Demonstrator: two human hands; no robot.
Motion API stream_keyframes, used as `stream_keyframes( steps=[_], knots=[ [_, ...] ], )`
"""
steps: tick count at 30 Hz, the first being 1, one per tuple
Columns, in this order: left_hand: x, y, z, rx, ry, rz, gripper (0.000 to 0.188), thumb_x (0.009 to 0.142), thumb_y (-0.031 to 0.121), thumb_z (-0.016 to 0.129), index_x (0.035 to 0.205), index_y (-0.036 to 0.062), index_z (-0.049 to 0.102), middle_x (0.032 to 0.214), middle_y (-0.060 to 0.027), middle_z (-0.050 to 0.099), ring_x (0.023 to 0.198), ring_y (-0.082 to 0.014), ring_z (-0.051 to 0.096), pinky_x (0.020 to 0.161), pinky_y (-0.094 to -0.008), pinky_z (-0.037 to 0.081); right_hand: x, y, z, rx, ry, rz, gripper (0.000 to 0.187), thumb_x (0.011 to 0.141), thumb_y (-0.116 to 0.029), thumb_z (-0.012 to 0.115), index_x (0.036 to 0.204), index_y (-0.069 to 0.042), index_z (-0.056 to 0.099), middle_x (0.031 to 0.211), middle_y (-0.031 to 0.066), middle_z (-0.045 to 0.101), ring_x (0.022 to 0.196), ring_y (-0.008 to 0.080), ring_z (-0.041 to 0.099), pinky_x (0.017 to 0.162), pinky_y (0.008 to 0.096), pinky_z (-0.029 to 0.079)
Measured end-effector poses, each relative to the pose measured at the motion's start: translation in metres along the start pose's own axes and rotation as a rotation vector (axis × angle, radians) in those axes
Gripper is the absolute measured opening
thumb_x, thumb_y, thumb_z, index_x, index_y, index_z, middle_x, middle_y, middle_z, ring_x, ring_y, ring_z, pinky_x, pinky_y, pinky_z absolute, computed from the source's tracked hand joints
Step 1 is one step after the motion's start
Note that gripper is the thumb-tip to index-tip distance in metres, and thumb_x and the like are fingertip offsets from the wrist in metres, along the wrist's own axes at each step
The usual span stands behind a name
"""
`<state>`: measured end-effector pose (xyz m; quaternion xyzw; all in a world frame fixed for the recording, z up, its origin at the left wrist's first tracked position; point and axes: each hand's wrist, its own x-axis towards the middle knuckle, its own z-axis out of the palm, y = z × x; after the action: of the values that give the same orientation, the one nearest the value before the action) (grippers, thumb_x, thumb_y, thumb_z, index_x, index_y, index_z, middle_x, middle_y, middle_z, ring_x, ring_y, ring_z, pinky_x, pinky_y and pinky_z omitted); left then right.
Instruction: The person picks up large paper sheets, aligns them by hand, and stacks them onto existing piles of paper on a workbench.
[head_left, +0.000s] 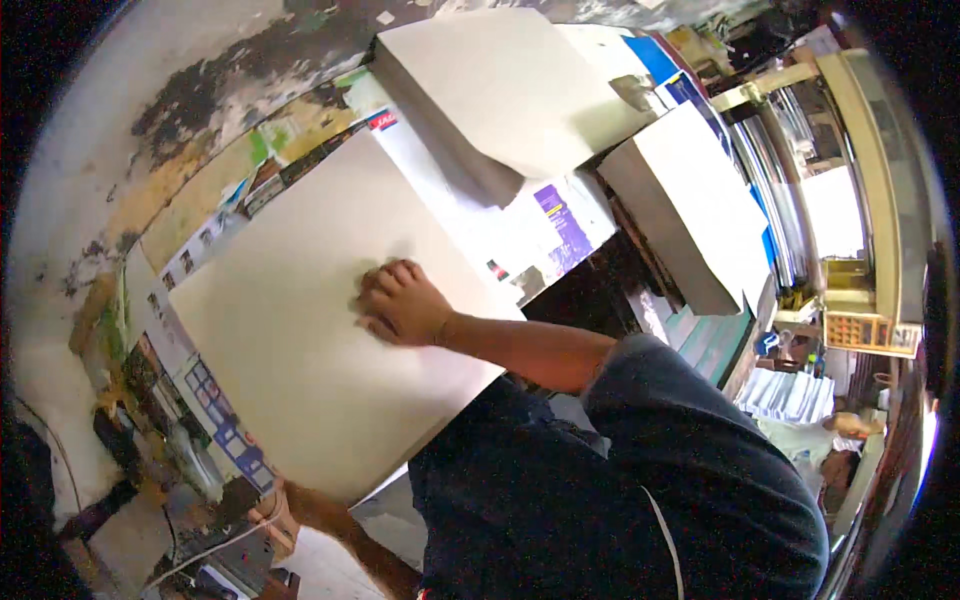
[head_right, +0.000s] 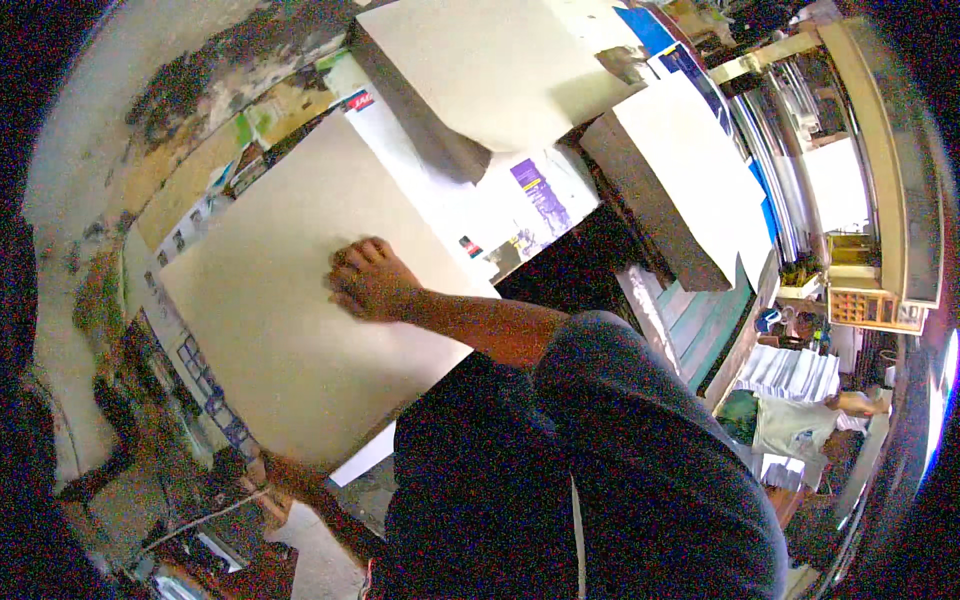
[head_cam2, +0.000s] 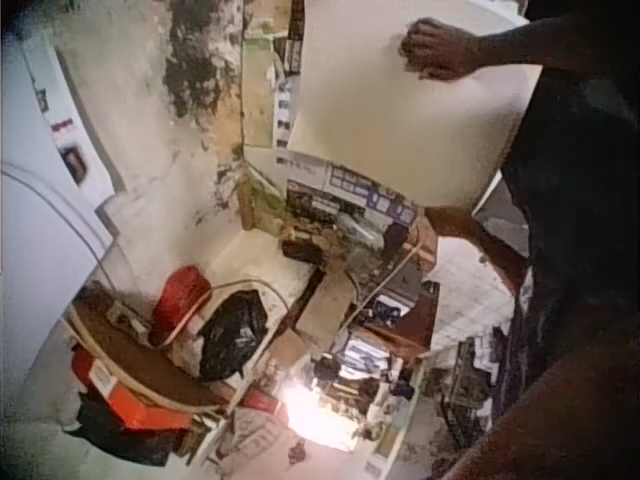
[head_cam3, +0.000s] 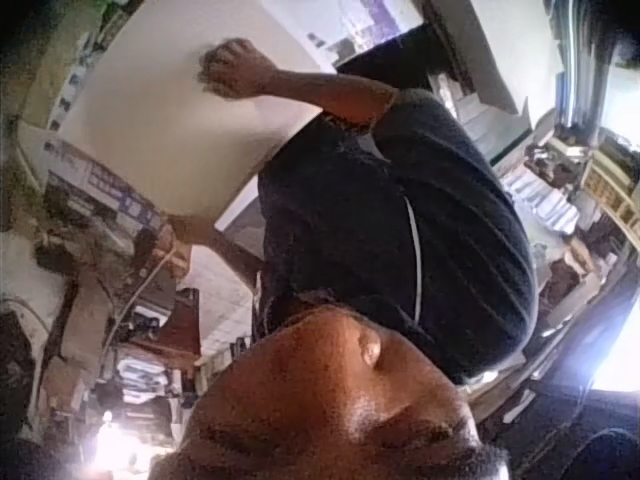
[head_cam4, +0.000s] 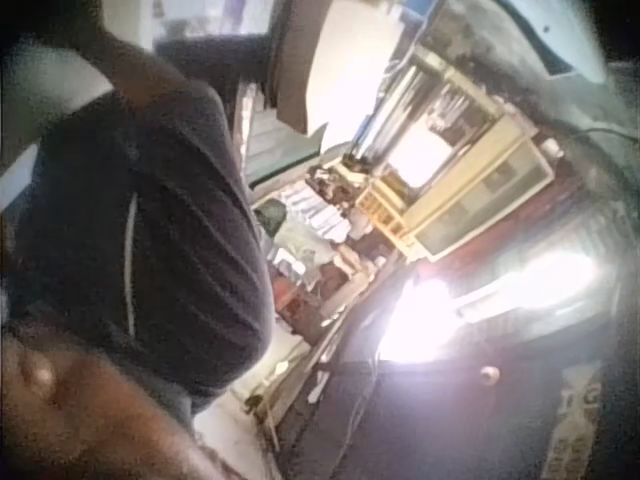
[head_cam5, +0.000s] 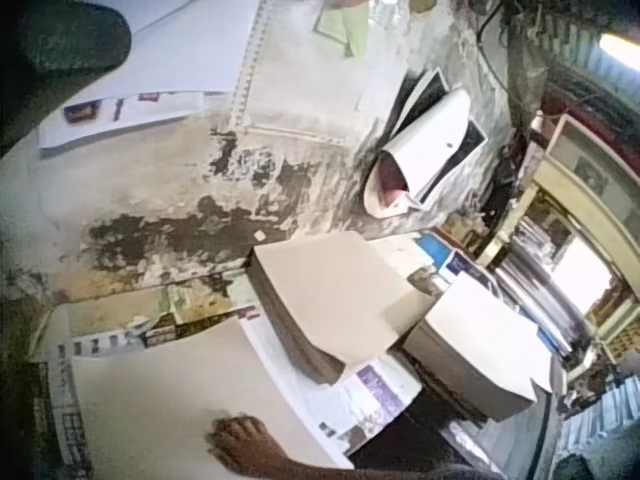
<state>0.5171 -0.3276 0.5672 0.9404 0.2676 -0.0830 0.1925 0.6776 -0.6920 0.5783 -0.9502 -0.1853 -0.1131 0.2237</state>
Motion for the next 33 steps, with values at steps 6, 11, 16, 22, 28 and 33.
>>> stream_keyframes(
  steps=[6,11,16,22,28,33],
  knots=[
    [-0.022,0.021,-0.036,-0.189,0.104,-0.114,0.039,0.088,0.027,0.060,0.115,-0.0007,0.053,0.110,-0.0184,0.059,0.094,-0.0328,0.060,0.077,-0.0424,0.050,0.003,-0.002,-0.005,0.140,-0.011,0.029,0.032,0.093,-0.040,0.057,0.109,-0.012,0.063,0.123,0.0158,0.056,0.117,0.0359,0.049,0.106,0.0555,0.034],
    [-0.039,0.076,-0.054,-0.286,0.098,-0.063,0.040,0.085,0.035,0.064,0.102,0.0000,0.055,0.097,-0.0163,0.058,0.083,-0.0320,0.058,0.071,-0.0438,0.048,0.007,0.005,-0.010,0.180,0.034,-0.011,0.033,0.091,-0.035,0.062,0.112,-0.010,0.060,0.123,0.0180,0.055,0.117,0.0371,0.050,0.106,0.0562,0.034],
    [-0.043,0.150,-0.126,-0.310,0.262,0.088,0.045,0.082,0.044,0.069,0.088,0.0007,0.057,0.084,-0.0142,0.058,0.073,-0.0312,0.056,0.065,-0.0452,0.046,0.023,0.006,-0.031,0.290,-0.035,0.068,0.038,0.091,-0.037,0.063,0.114,-0.008,0.058,0.125,0.0201,0.053,0.119,0.0382,0.049,0.101,0.0558,0.037],
    [-0.092,0.256,-0.233,-0.125,0.610,0.416,0.055,0.079,0.055,0.074,0.072,0.0016,0.059,0.069,-0.0116,0.057,0.060,-0.0303,0.053,0.058,-0.0469,0.043,0.140,0.067,-0.101,0.578,0.187,-0.010,0.069,0.079,-0.051,0.076,0.124,-0.002,0.055,0.128,0.0212,0.051,0.125,0.0410,0.043,0.104,0.0532,0.036],
    [-0.152,0.303,-0.306,0.547,0.353,0.400,0.061,0.080,0.060,0.073,0.063,0.0022,0.061,0.060,-0.0123,0.054,0.054,-0.0300,0.051,0.052,-0.0468,0.040,0.196,0.115,-0.169,1.160,-0.006,-0.044,0.087,0.070,-0.046,0.088,0.133,0.000,0.050,0.124,0.0122,0.059,0.122,0.0262,0.050,0.107,0.0397,0.038],
    [-0.147,0.249,-0.279,0.531,0.822,0.668,0.053,0.082,0.056,0.073,0.076,0.0036,0.067,0.070,-0.0152,0.059,0.065,-0.0323,0.058,0.059,-0.0464,0.044,0.170,0.108,-0.184,1.217,-0.212,0.000,0.078,0.073,-0.036,0.089,0.131,0.002,0.053,0.123,0.0122,0.063,0.117,0.0209,0.057,0.101,0.0344,0.044]
  ],
)
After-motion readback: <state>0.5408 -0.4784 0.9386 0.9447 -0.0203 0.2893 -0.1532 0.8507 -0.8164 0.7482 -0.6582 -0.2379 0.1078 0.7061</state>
